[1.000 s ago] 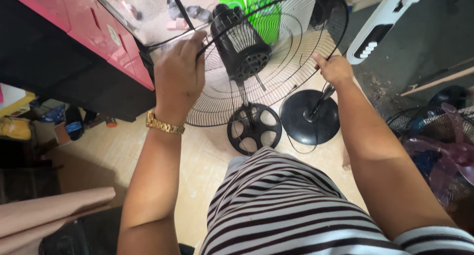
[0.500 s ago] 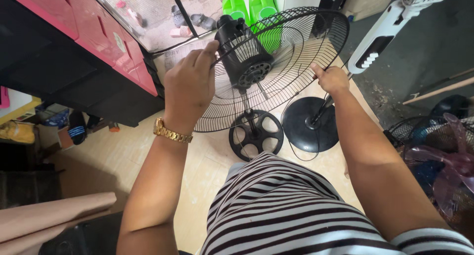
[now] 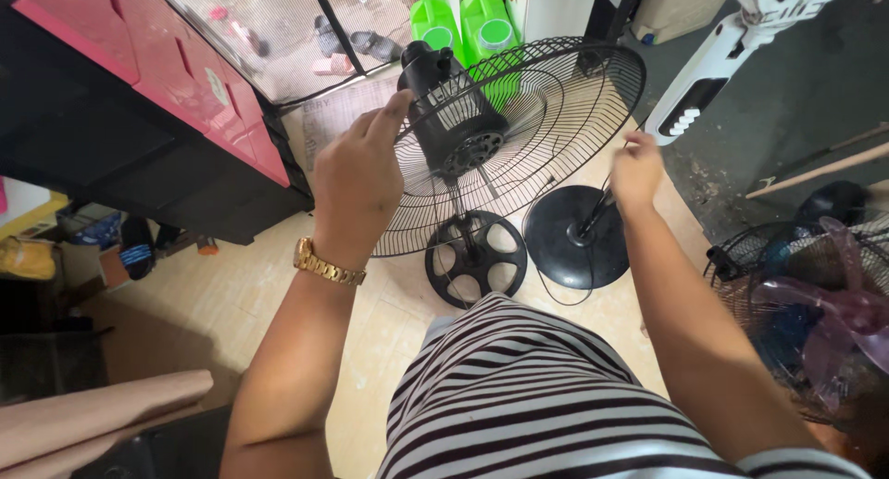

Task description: The person assembles a standing fan by attaching the front cage, inserting the motor, and securing the fan blade. They then attach the rear cage and tighten the central nut to complete the assembly.

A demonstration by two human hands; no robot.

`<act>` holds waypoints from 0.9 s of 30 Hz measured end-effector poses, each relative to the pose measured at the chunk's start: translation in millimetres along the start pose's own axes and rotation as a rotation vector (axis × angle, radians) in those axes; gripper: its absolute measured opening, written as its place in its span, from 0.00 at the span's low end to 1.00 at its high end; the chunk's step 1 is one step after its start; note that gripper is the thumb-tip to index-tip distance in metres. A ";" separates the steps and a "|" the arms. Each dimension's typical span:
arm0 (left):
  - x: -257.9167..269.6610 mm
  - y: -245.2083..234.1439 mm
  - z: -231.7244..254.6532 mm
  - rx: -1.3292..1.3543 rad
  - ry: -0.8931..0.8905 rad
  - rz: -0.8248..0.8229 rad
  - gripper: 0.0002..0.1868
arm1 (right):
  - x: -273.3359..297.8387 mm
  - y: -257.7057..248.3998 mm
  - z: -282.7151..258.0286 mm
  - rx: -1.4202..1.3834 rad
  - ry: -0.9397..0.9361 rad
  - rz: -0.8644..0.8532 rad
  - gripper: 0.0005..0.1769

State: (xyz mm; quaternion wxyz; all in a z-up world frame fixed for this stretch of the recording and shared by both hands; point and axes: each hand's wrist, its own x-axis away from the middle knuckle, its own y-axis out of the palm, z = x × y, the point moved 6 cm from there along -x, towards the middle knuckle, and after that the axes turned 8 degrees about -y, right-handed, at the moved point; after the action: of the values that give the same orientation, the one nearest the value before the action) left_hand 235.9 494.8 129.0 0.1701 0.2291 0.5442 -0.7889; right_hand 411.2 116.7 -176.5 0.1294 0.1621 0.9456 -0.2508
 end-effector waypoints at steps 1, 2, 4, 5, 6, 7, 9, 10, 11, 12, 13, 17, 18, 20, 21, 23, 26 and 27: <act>1.0 -0.7 0.0 0.004 -0.001 0.011 0.25 | 8.8 -8.6 -4.5 -0.177 -0.021 0.081 0.21; 1.8 -0.7 0.7 0.008 -0.003 0.021 0.25 | 17.9 -18.3 -10.3 -0.353 -0.042 0.161 0.23; 2.1 -0.8 1.8 0.016 -0.011 0.034 0.25 | 43.2 -7.3 -22.9 -0.774 0.137 0.050 0.25; 1.8 -0.7 2.1 0.019 -0.017 0.037 0.24 | 58.2 4.3 -29.7 -0.963 0.343 -0.019 0.29; 2.8 -1.3 1.8 0.019 -0.021 0.033 0.24 | 79.2 19.4 -40.0 -1.145 0.563 -0.082 0.34; 3.8 -2.8 2.5 0.033 -0.006 0.049 0.24 | 93.5 32.2 -61.8 -1.324 0.601 -0.225 0.34; 5.4 -5.0 4.3 0.061 0.027 0.082 0.25 | 110.6 51.7 -99.2 -1.508 0.625 -0.389 0.34; 4.7 -4.1 4.4 0.054 0.027 0.081 0.25 | 112.6 59.5 -112.5 -1.514 0.613 -0.407 0.34; 4.3 -3.4 4.3 0.047 0.026 0.079 0.24 | 112.3 63.5 -122.9 -1.519 0.601 -0.424 0.34; 5.3 -3.4 3.6 0.038 0.024 0.076 0.24 | 109.3 64.3 -130.1 -1.500 0.565 -0.411 0.36; 6.1 -3.0 3.3 0.038 0.021 0.078 0.25 | 105.3 65.7 -136.2 -1.480 0.530 -0.397 0.38; 5.8 1.6 2.1 0.027 0.010 0.094 0.24 | 104.7 64.5 -142.5 -1.425 0.568 -0.362 0.40; 5.9 2.1 1.6 0.020 0.004 0.100 0.24 | 105.8 64.1 -143.2 -1.401 0.564 -0.348 0.40; 6.6 2.6 1.5 0.032 0.010 0.100 0.24 | 110.9 64.4 -144.7 -1.358 0.557 -0.322 0.40; 7.0 2.0 1.0 0.037 0.013 0.100 0.25 | 114.2 65.5 -144.7 -1.355 0.589 -0.324 0.38; 5.2 1.3 0.2 0.042 0.022 0.099 0.25 | 117.5 66.8 -143.5 -1.350 0.650 -0.323 0.36; 5.3 2.6 -0.2 0.051 0.014 0.088 0.24 | 120.2 63.9 -145.3 -1.418 0.591 -0.384 0.33; 5.0 3.3 -0.4 0.053 0.009 0.084 0.24 | 121.4 63.7 -144.2 -1.431 0.596 -0.393 0.33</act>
State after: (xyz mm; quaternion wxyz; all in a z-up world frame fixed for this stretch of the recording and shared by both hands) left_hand 233.4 493.9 123.6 0.1945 0.2598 0.5140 -0.7940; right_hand 300.3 272.8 -122.4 -0.1026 -0.0697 0.8832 0.4524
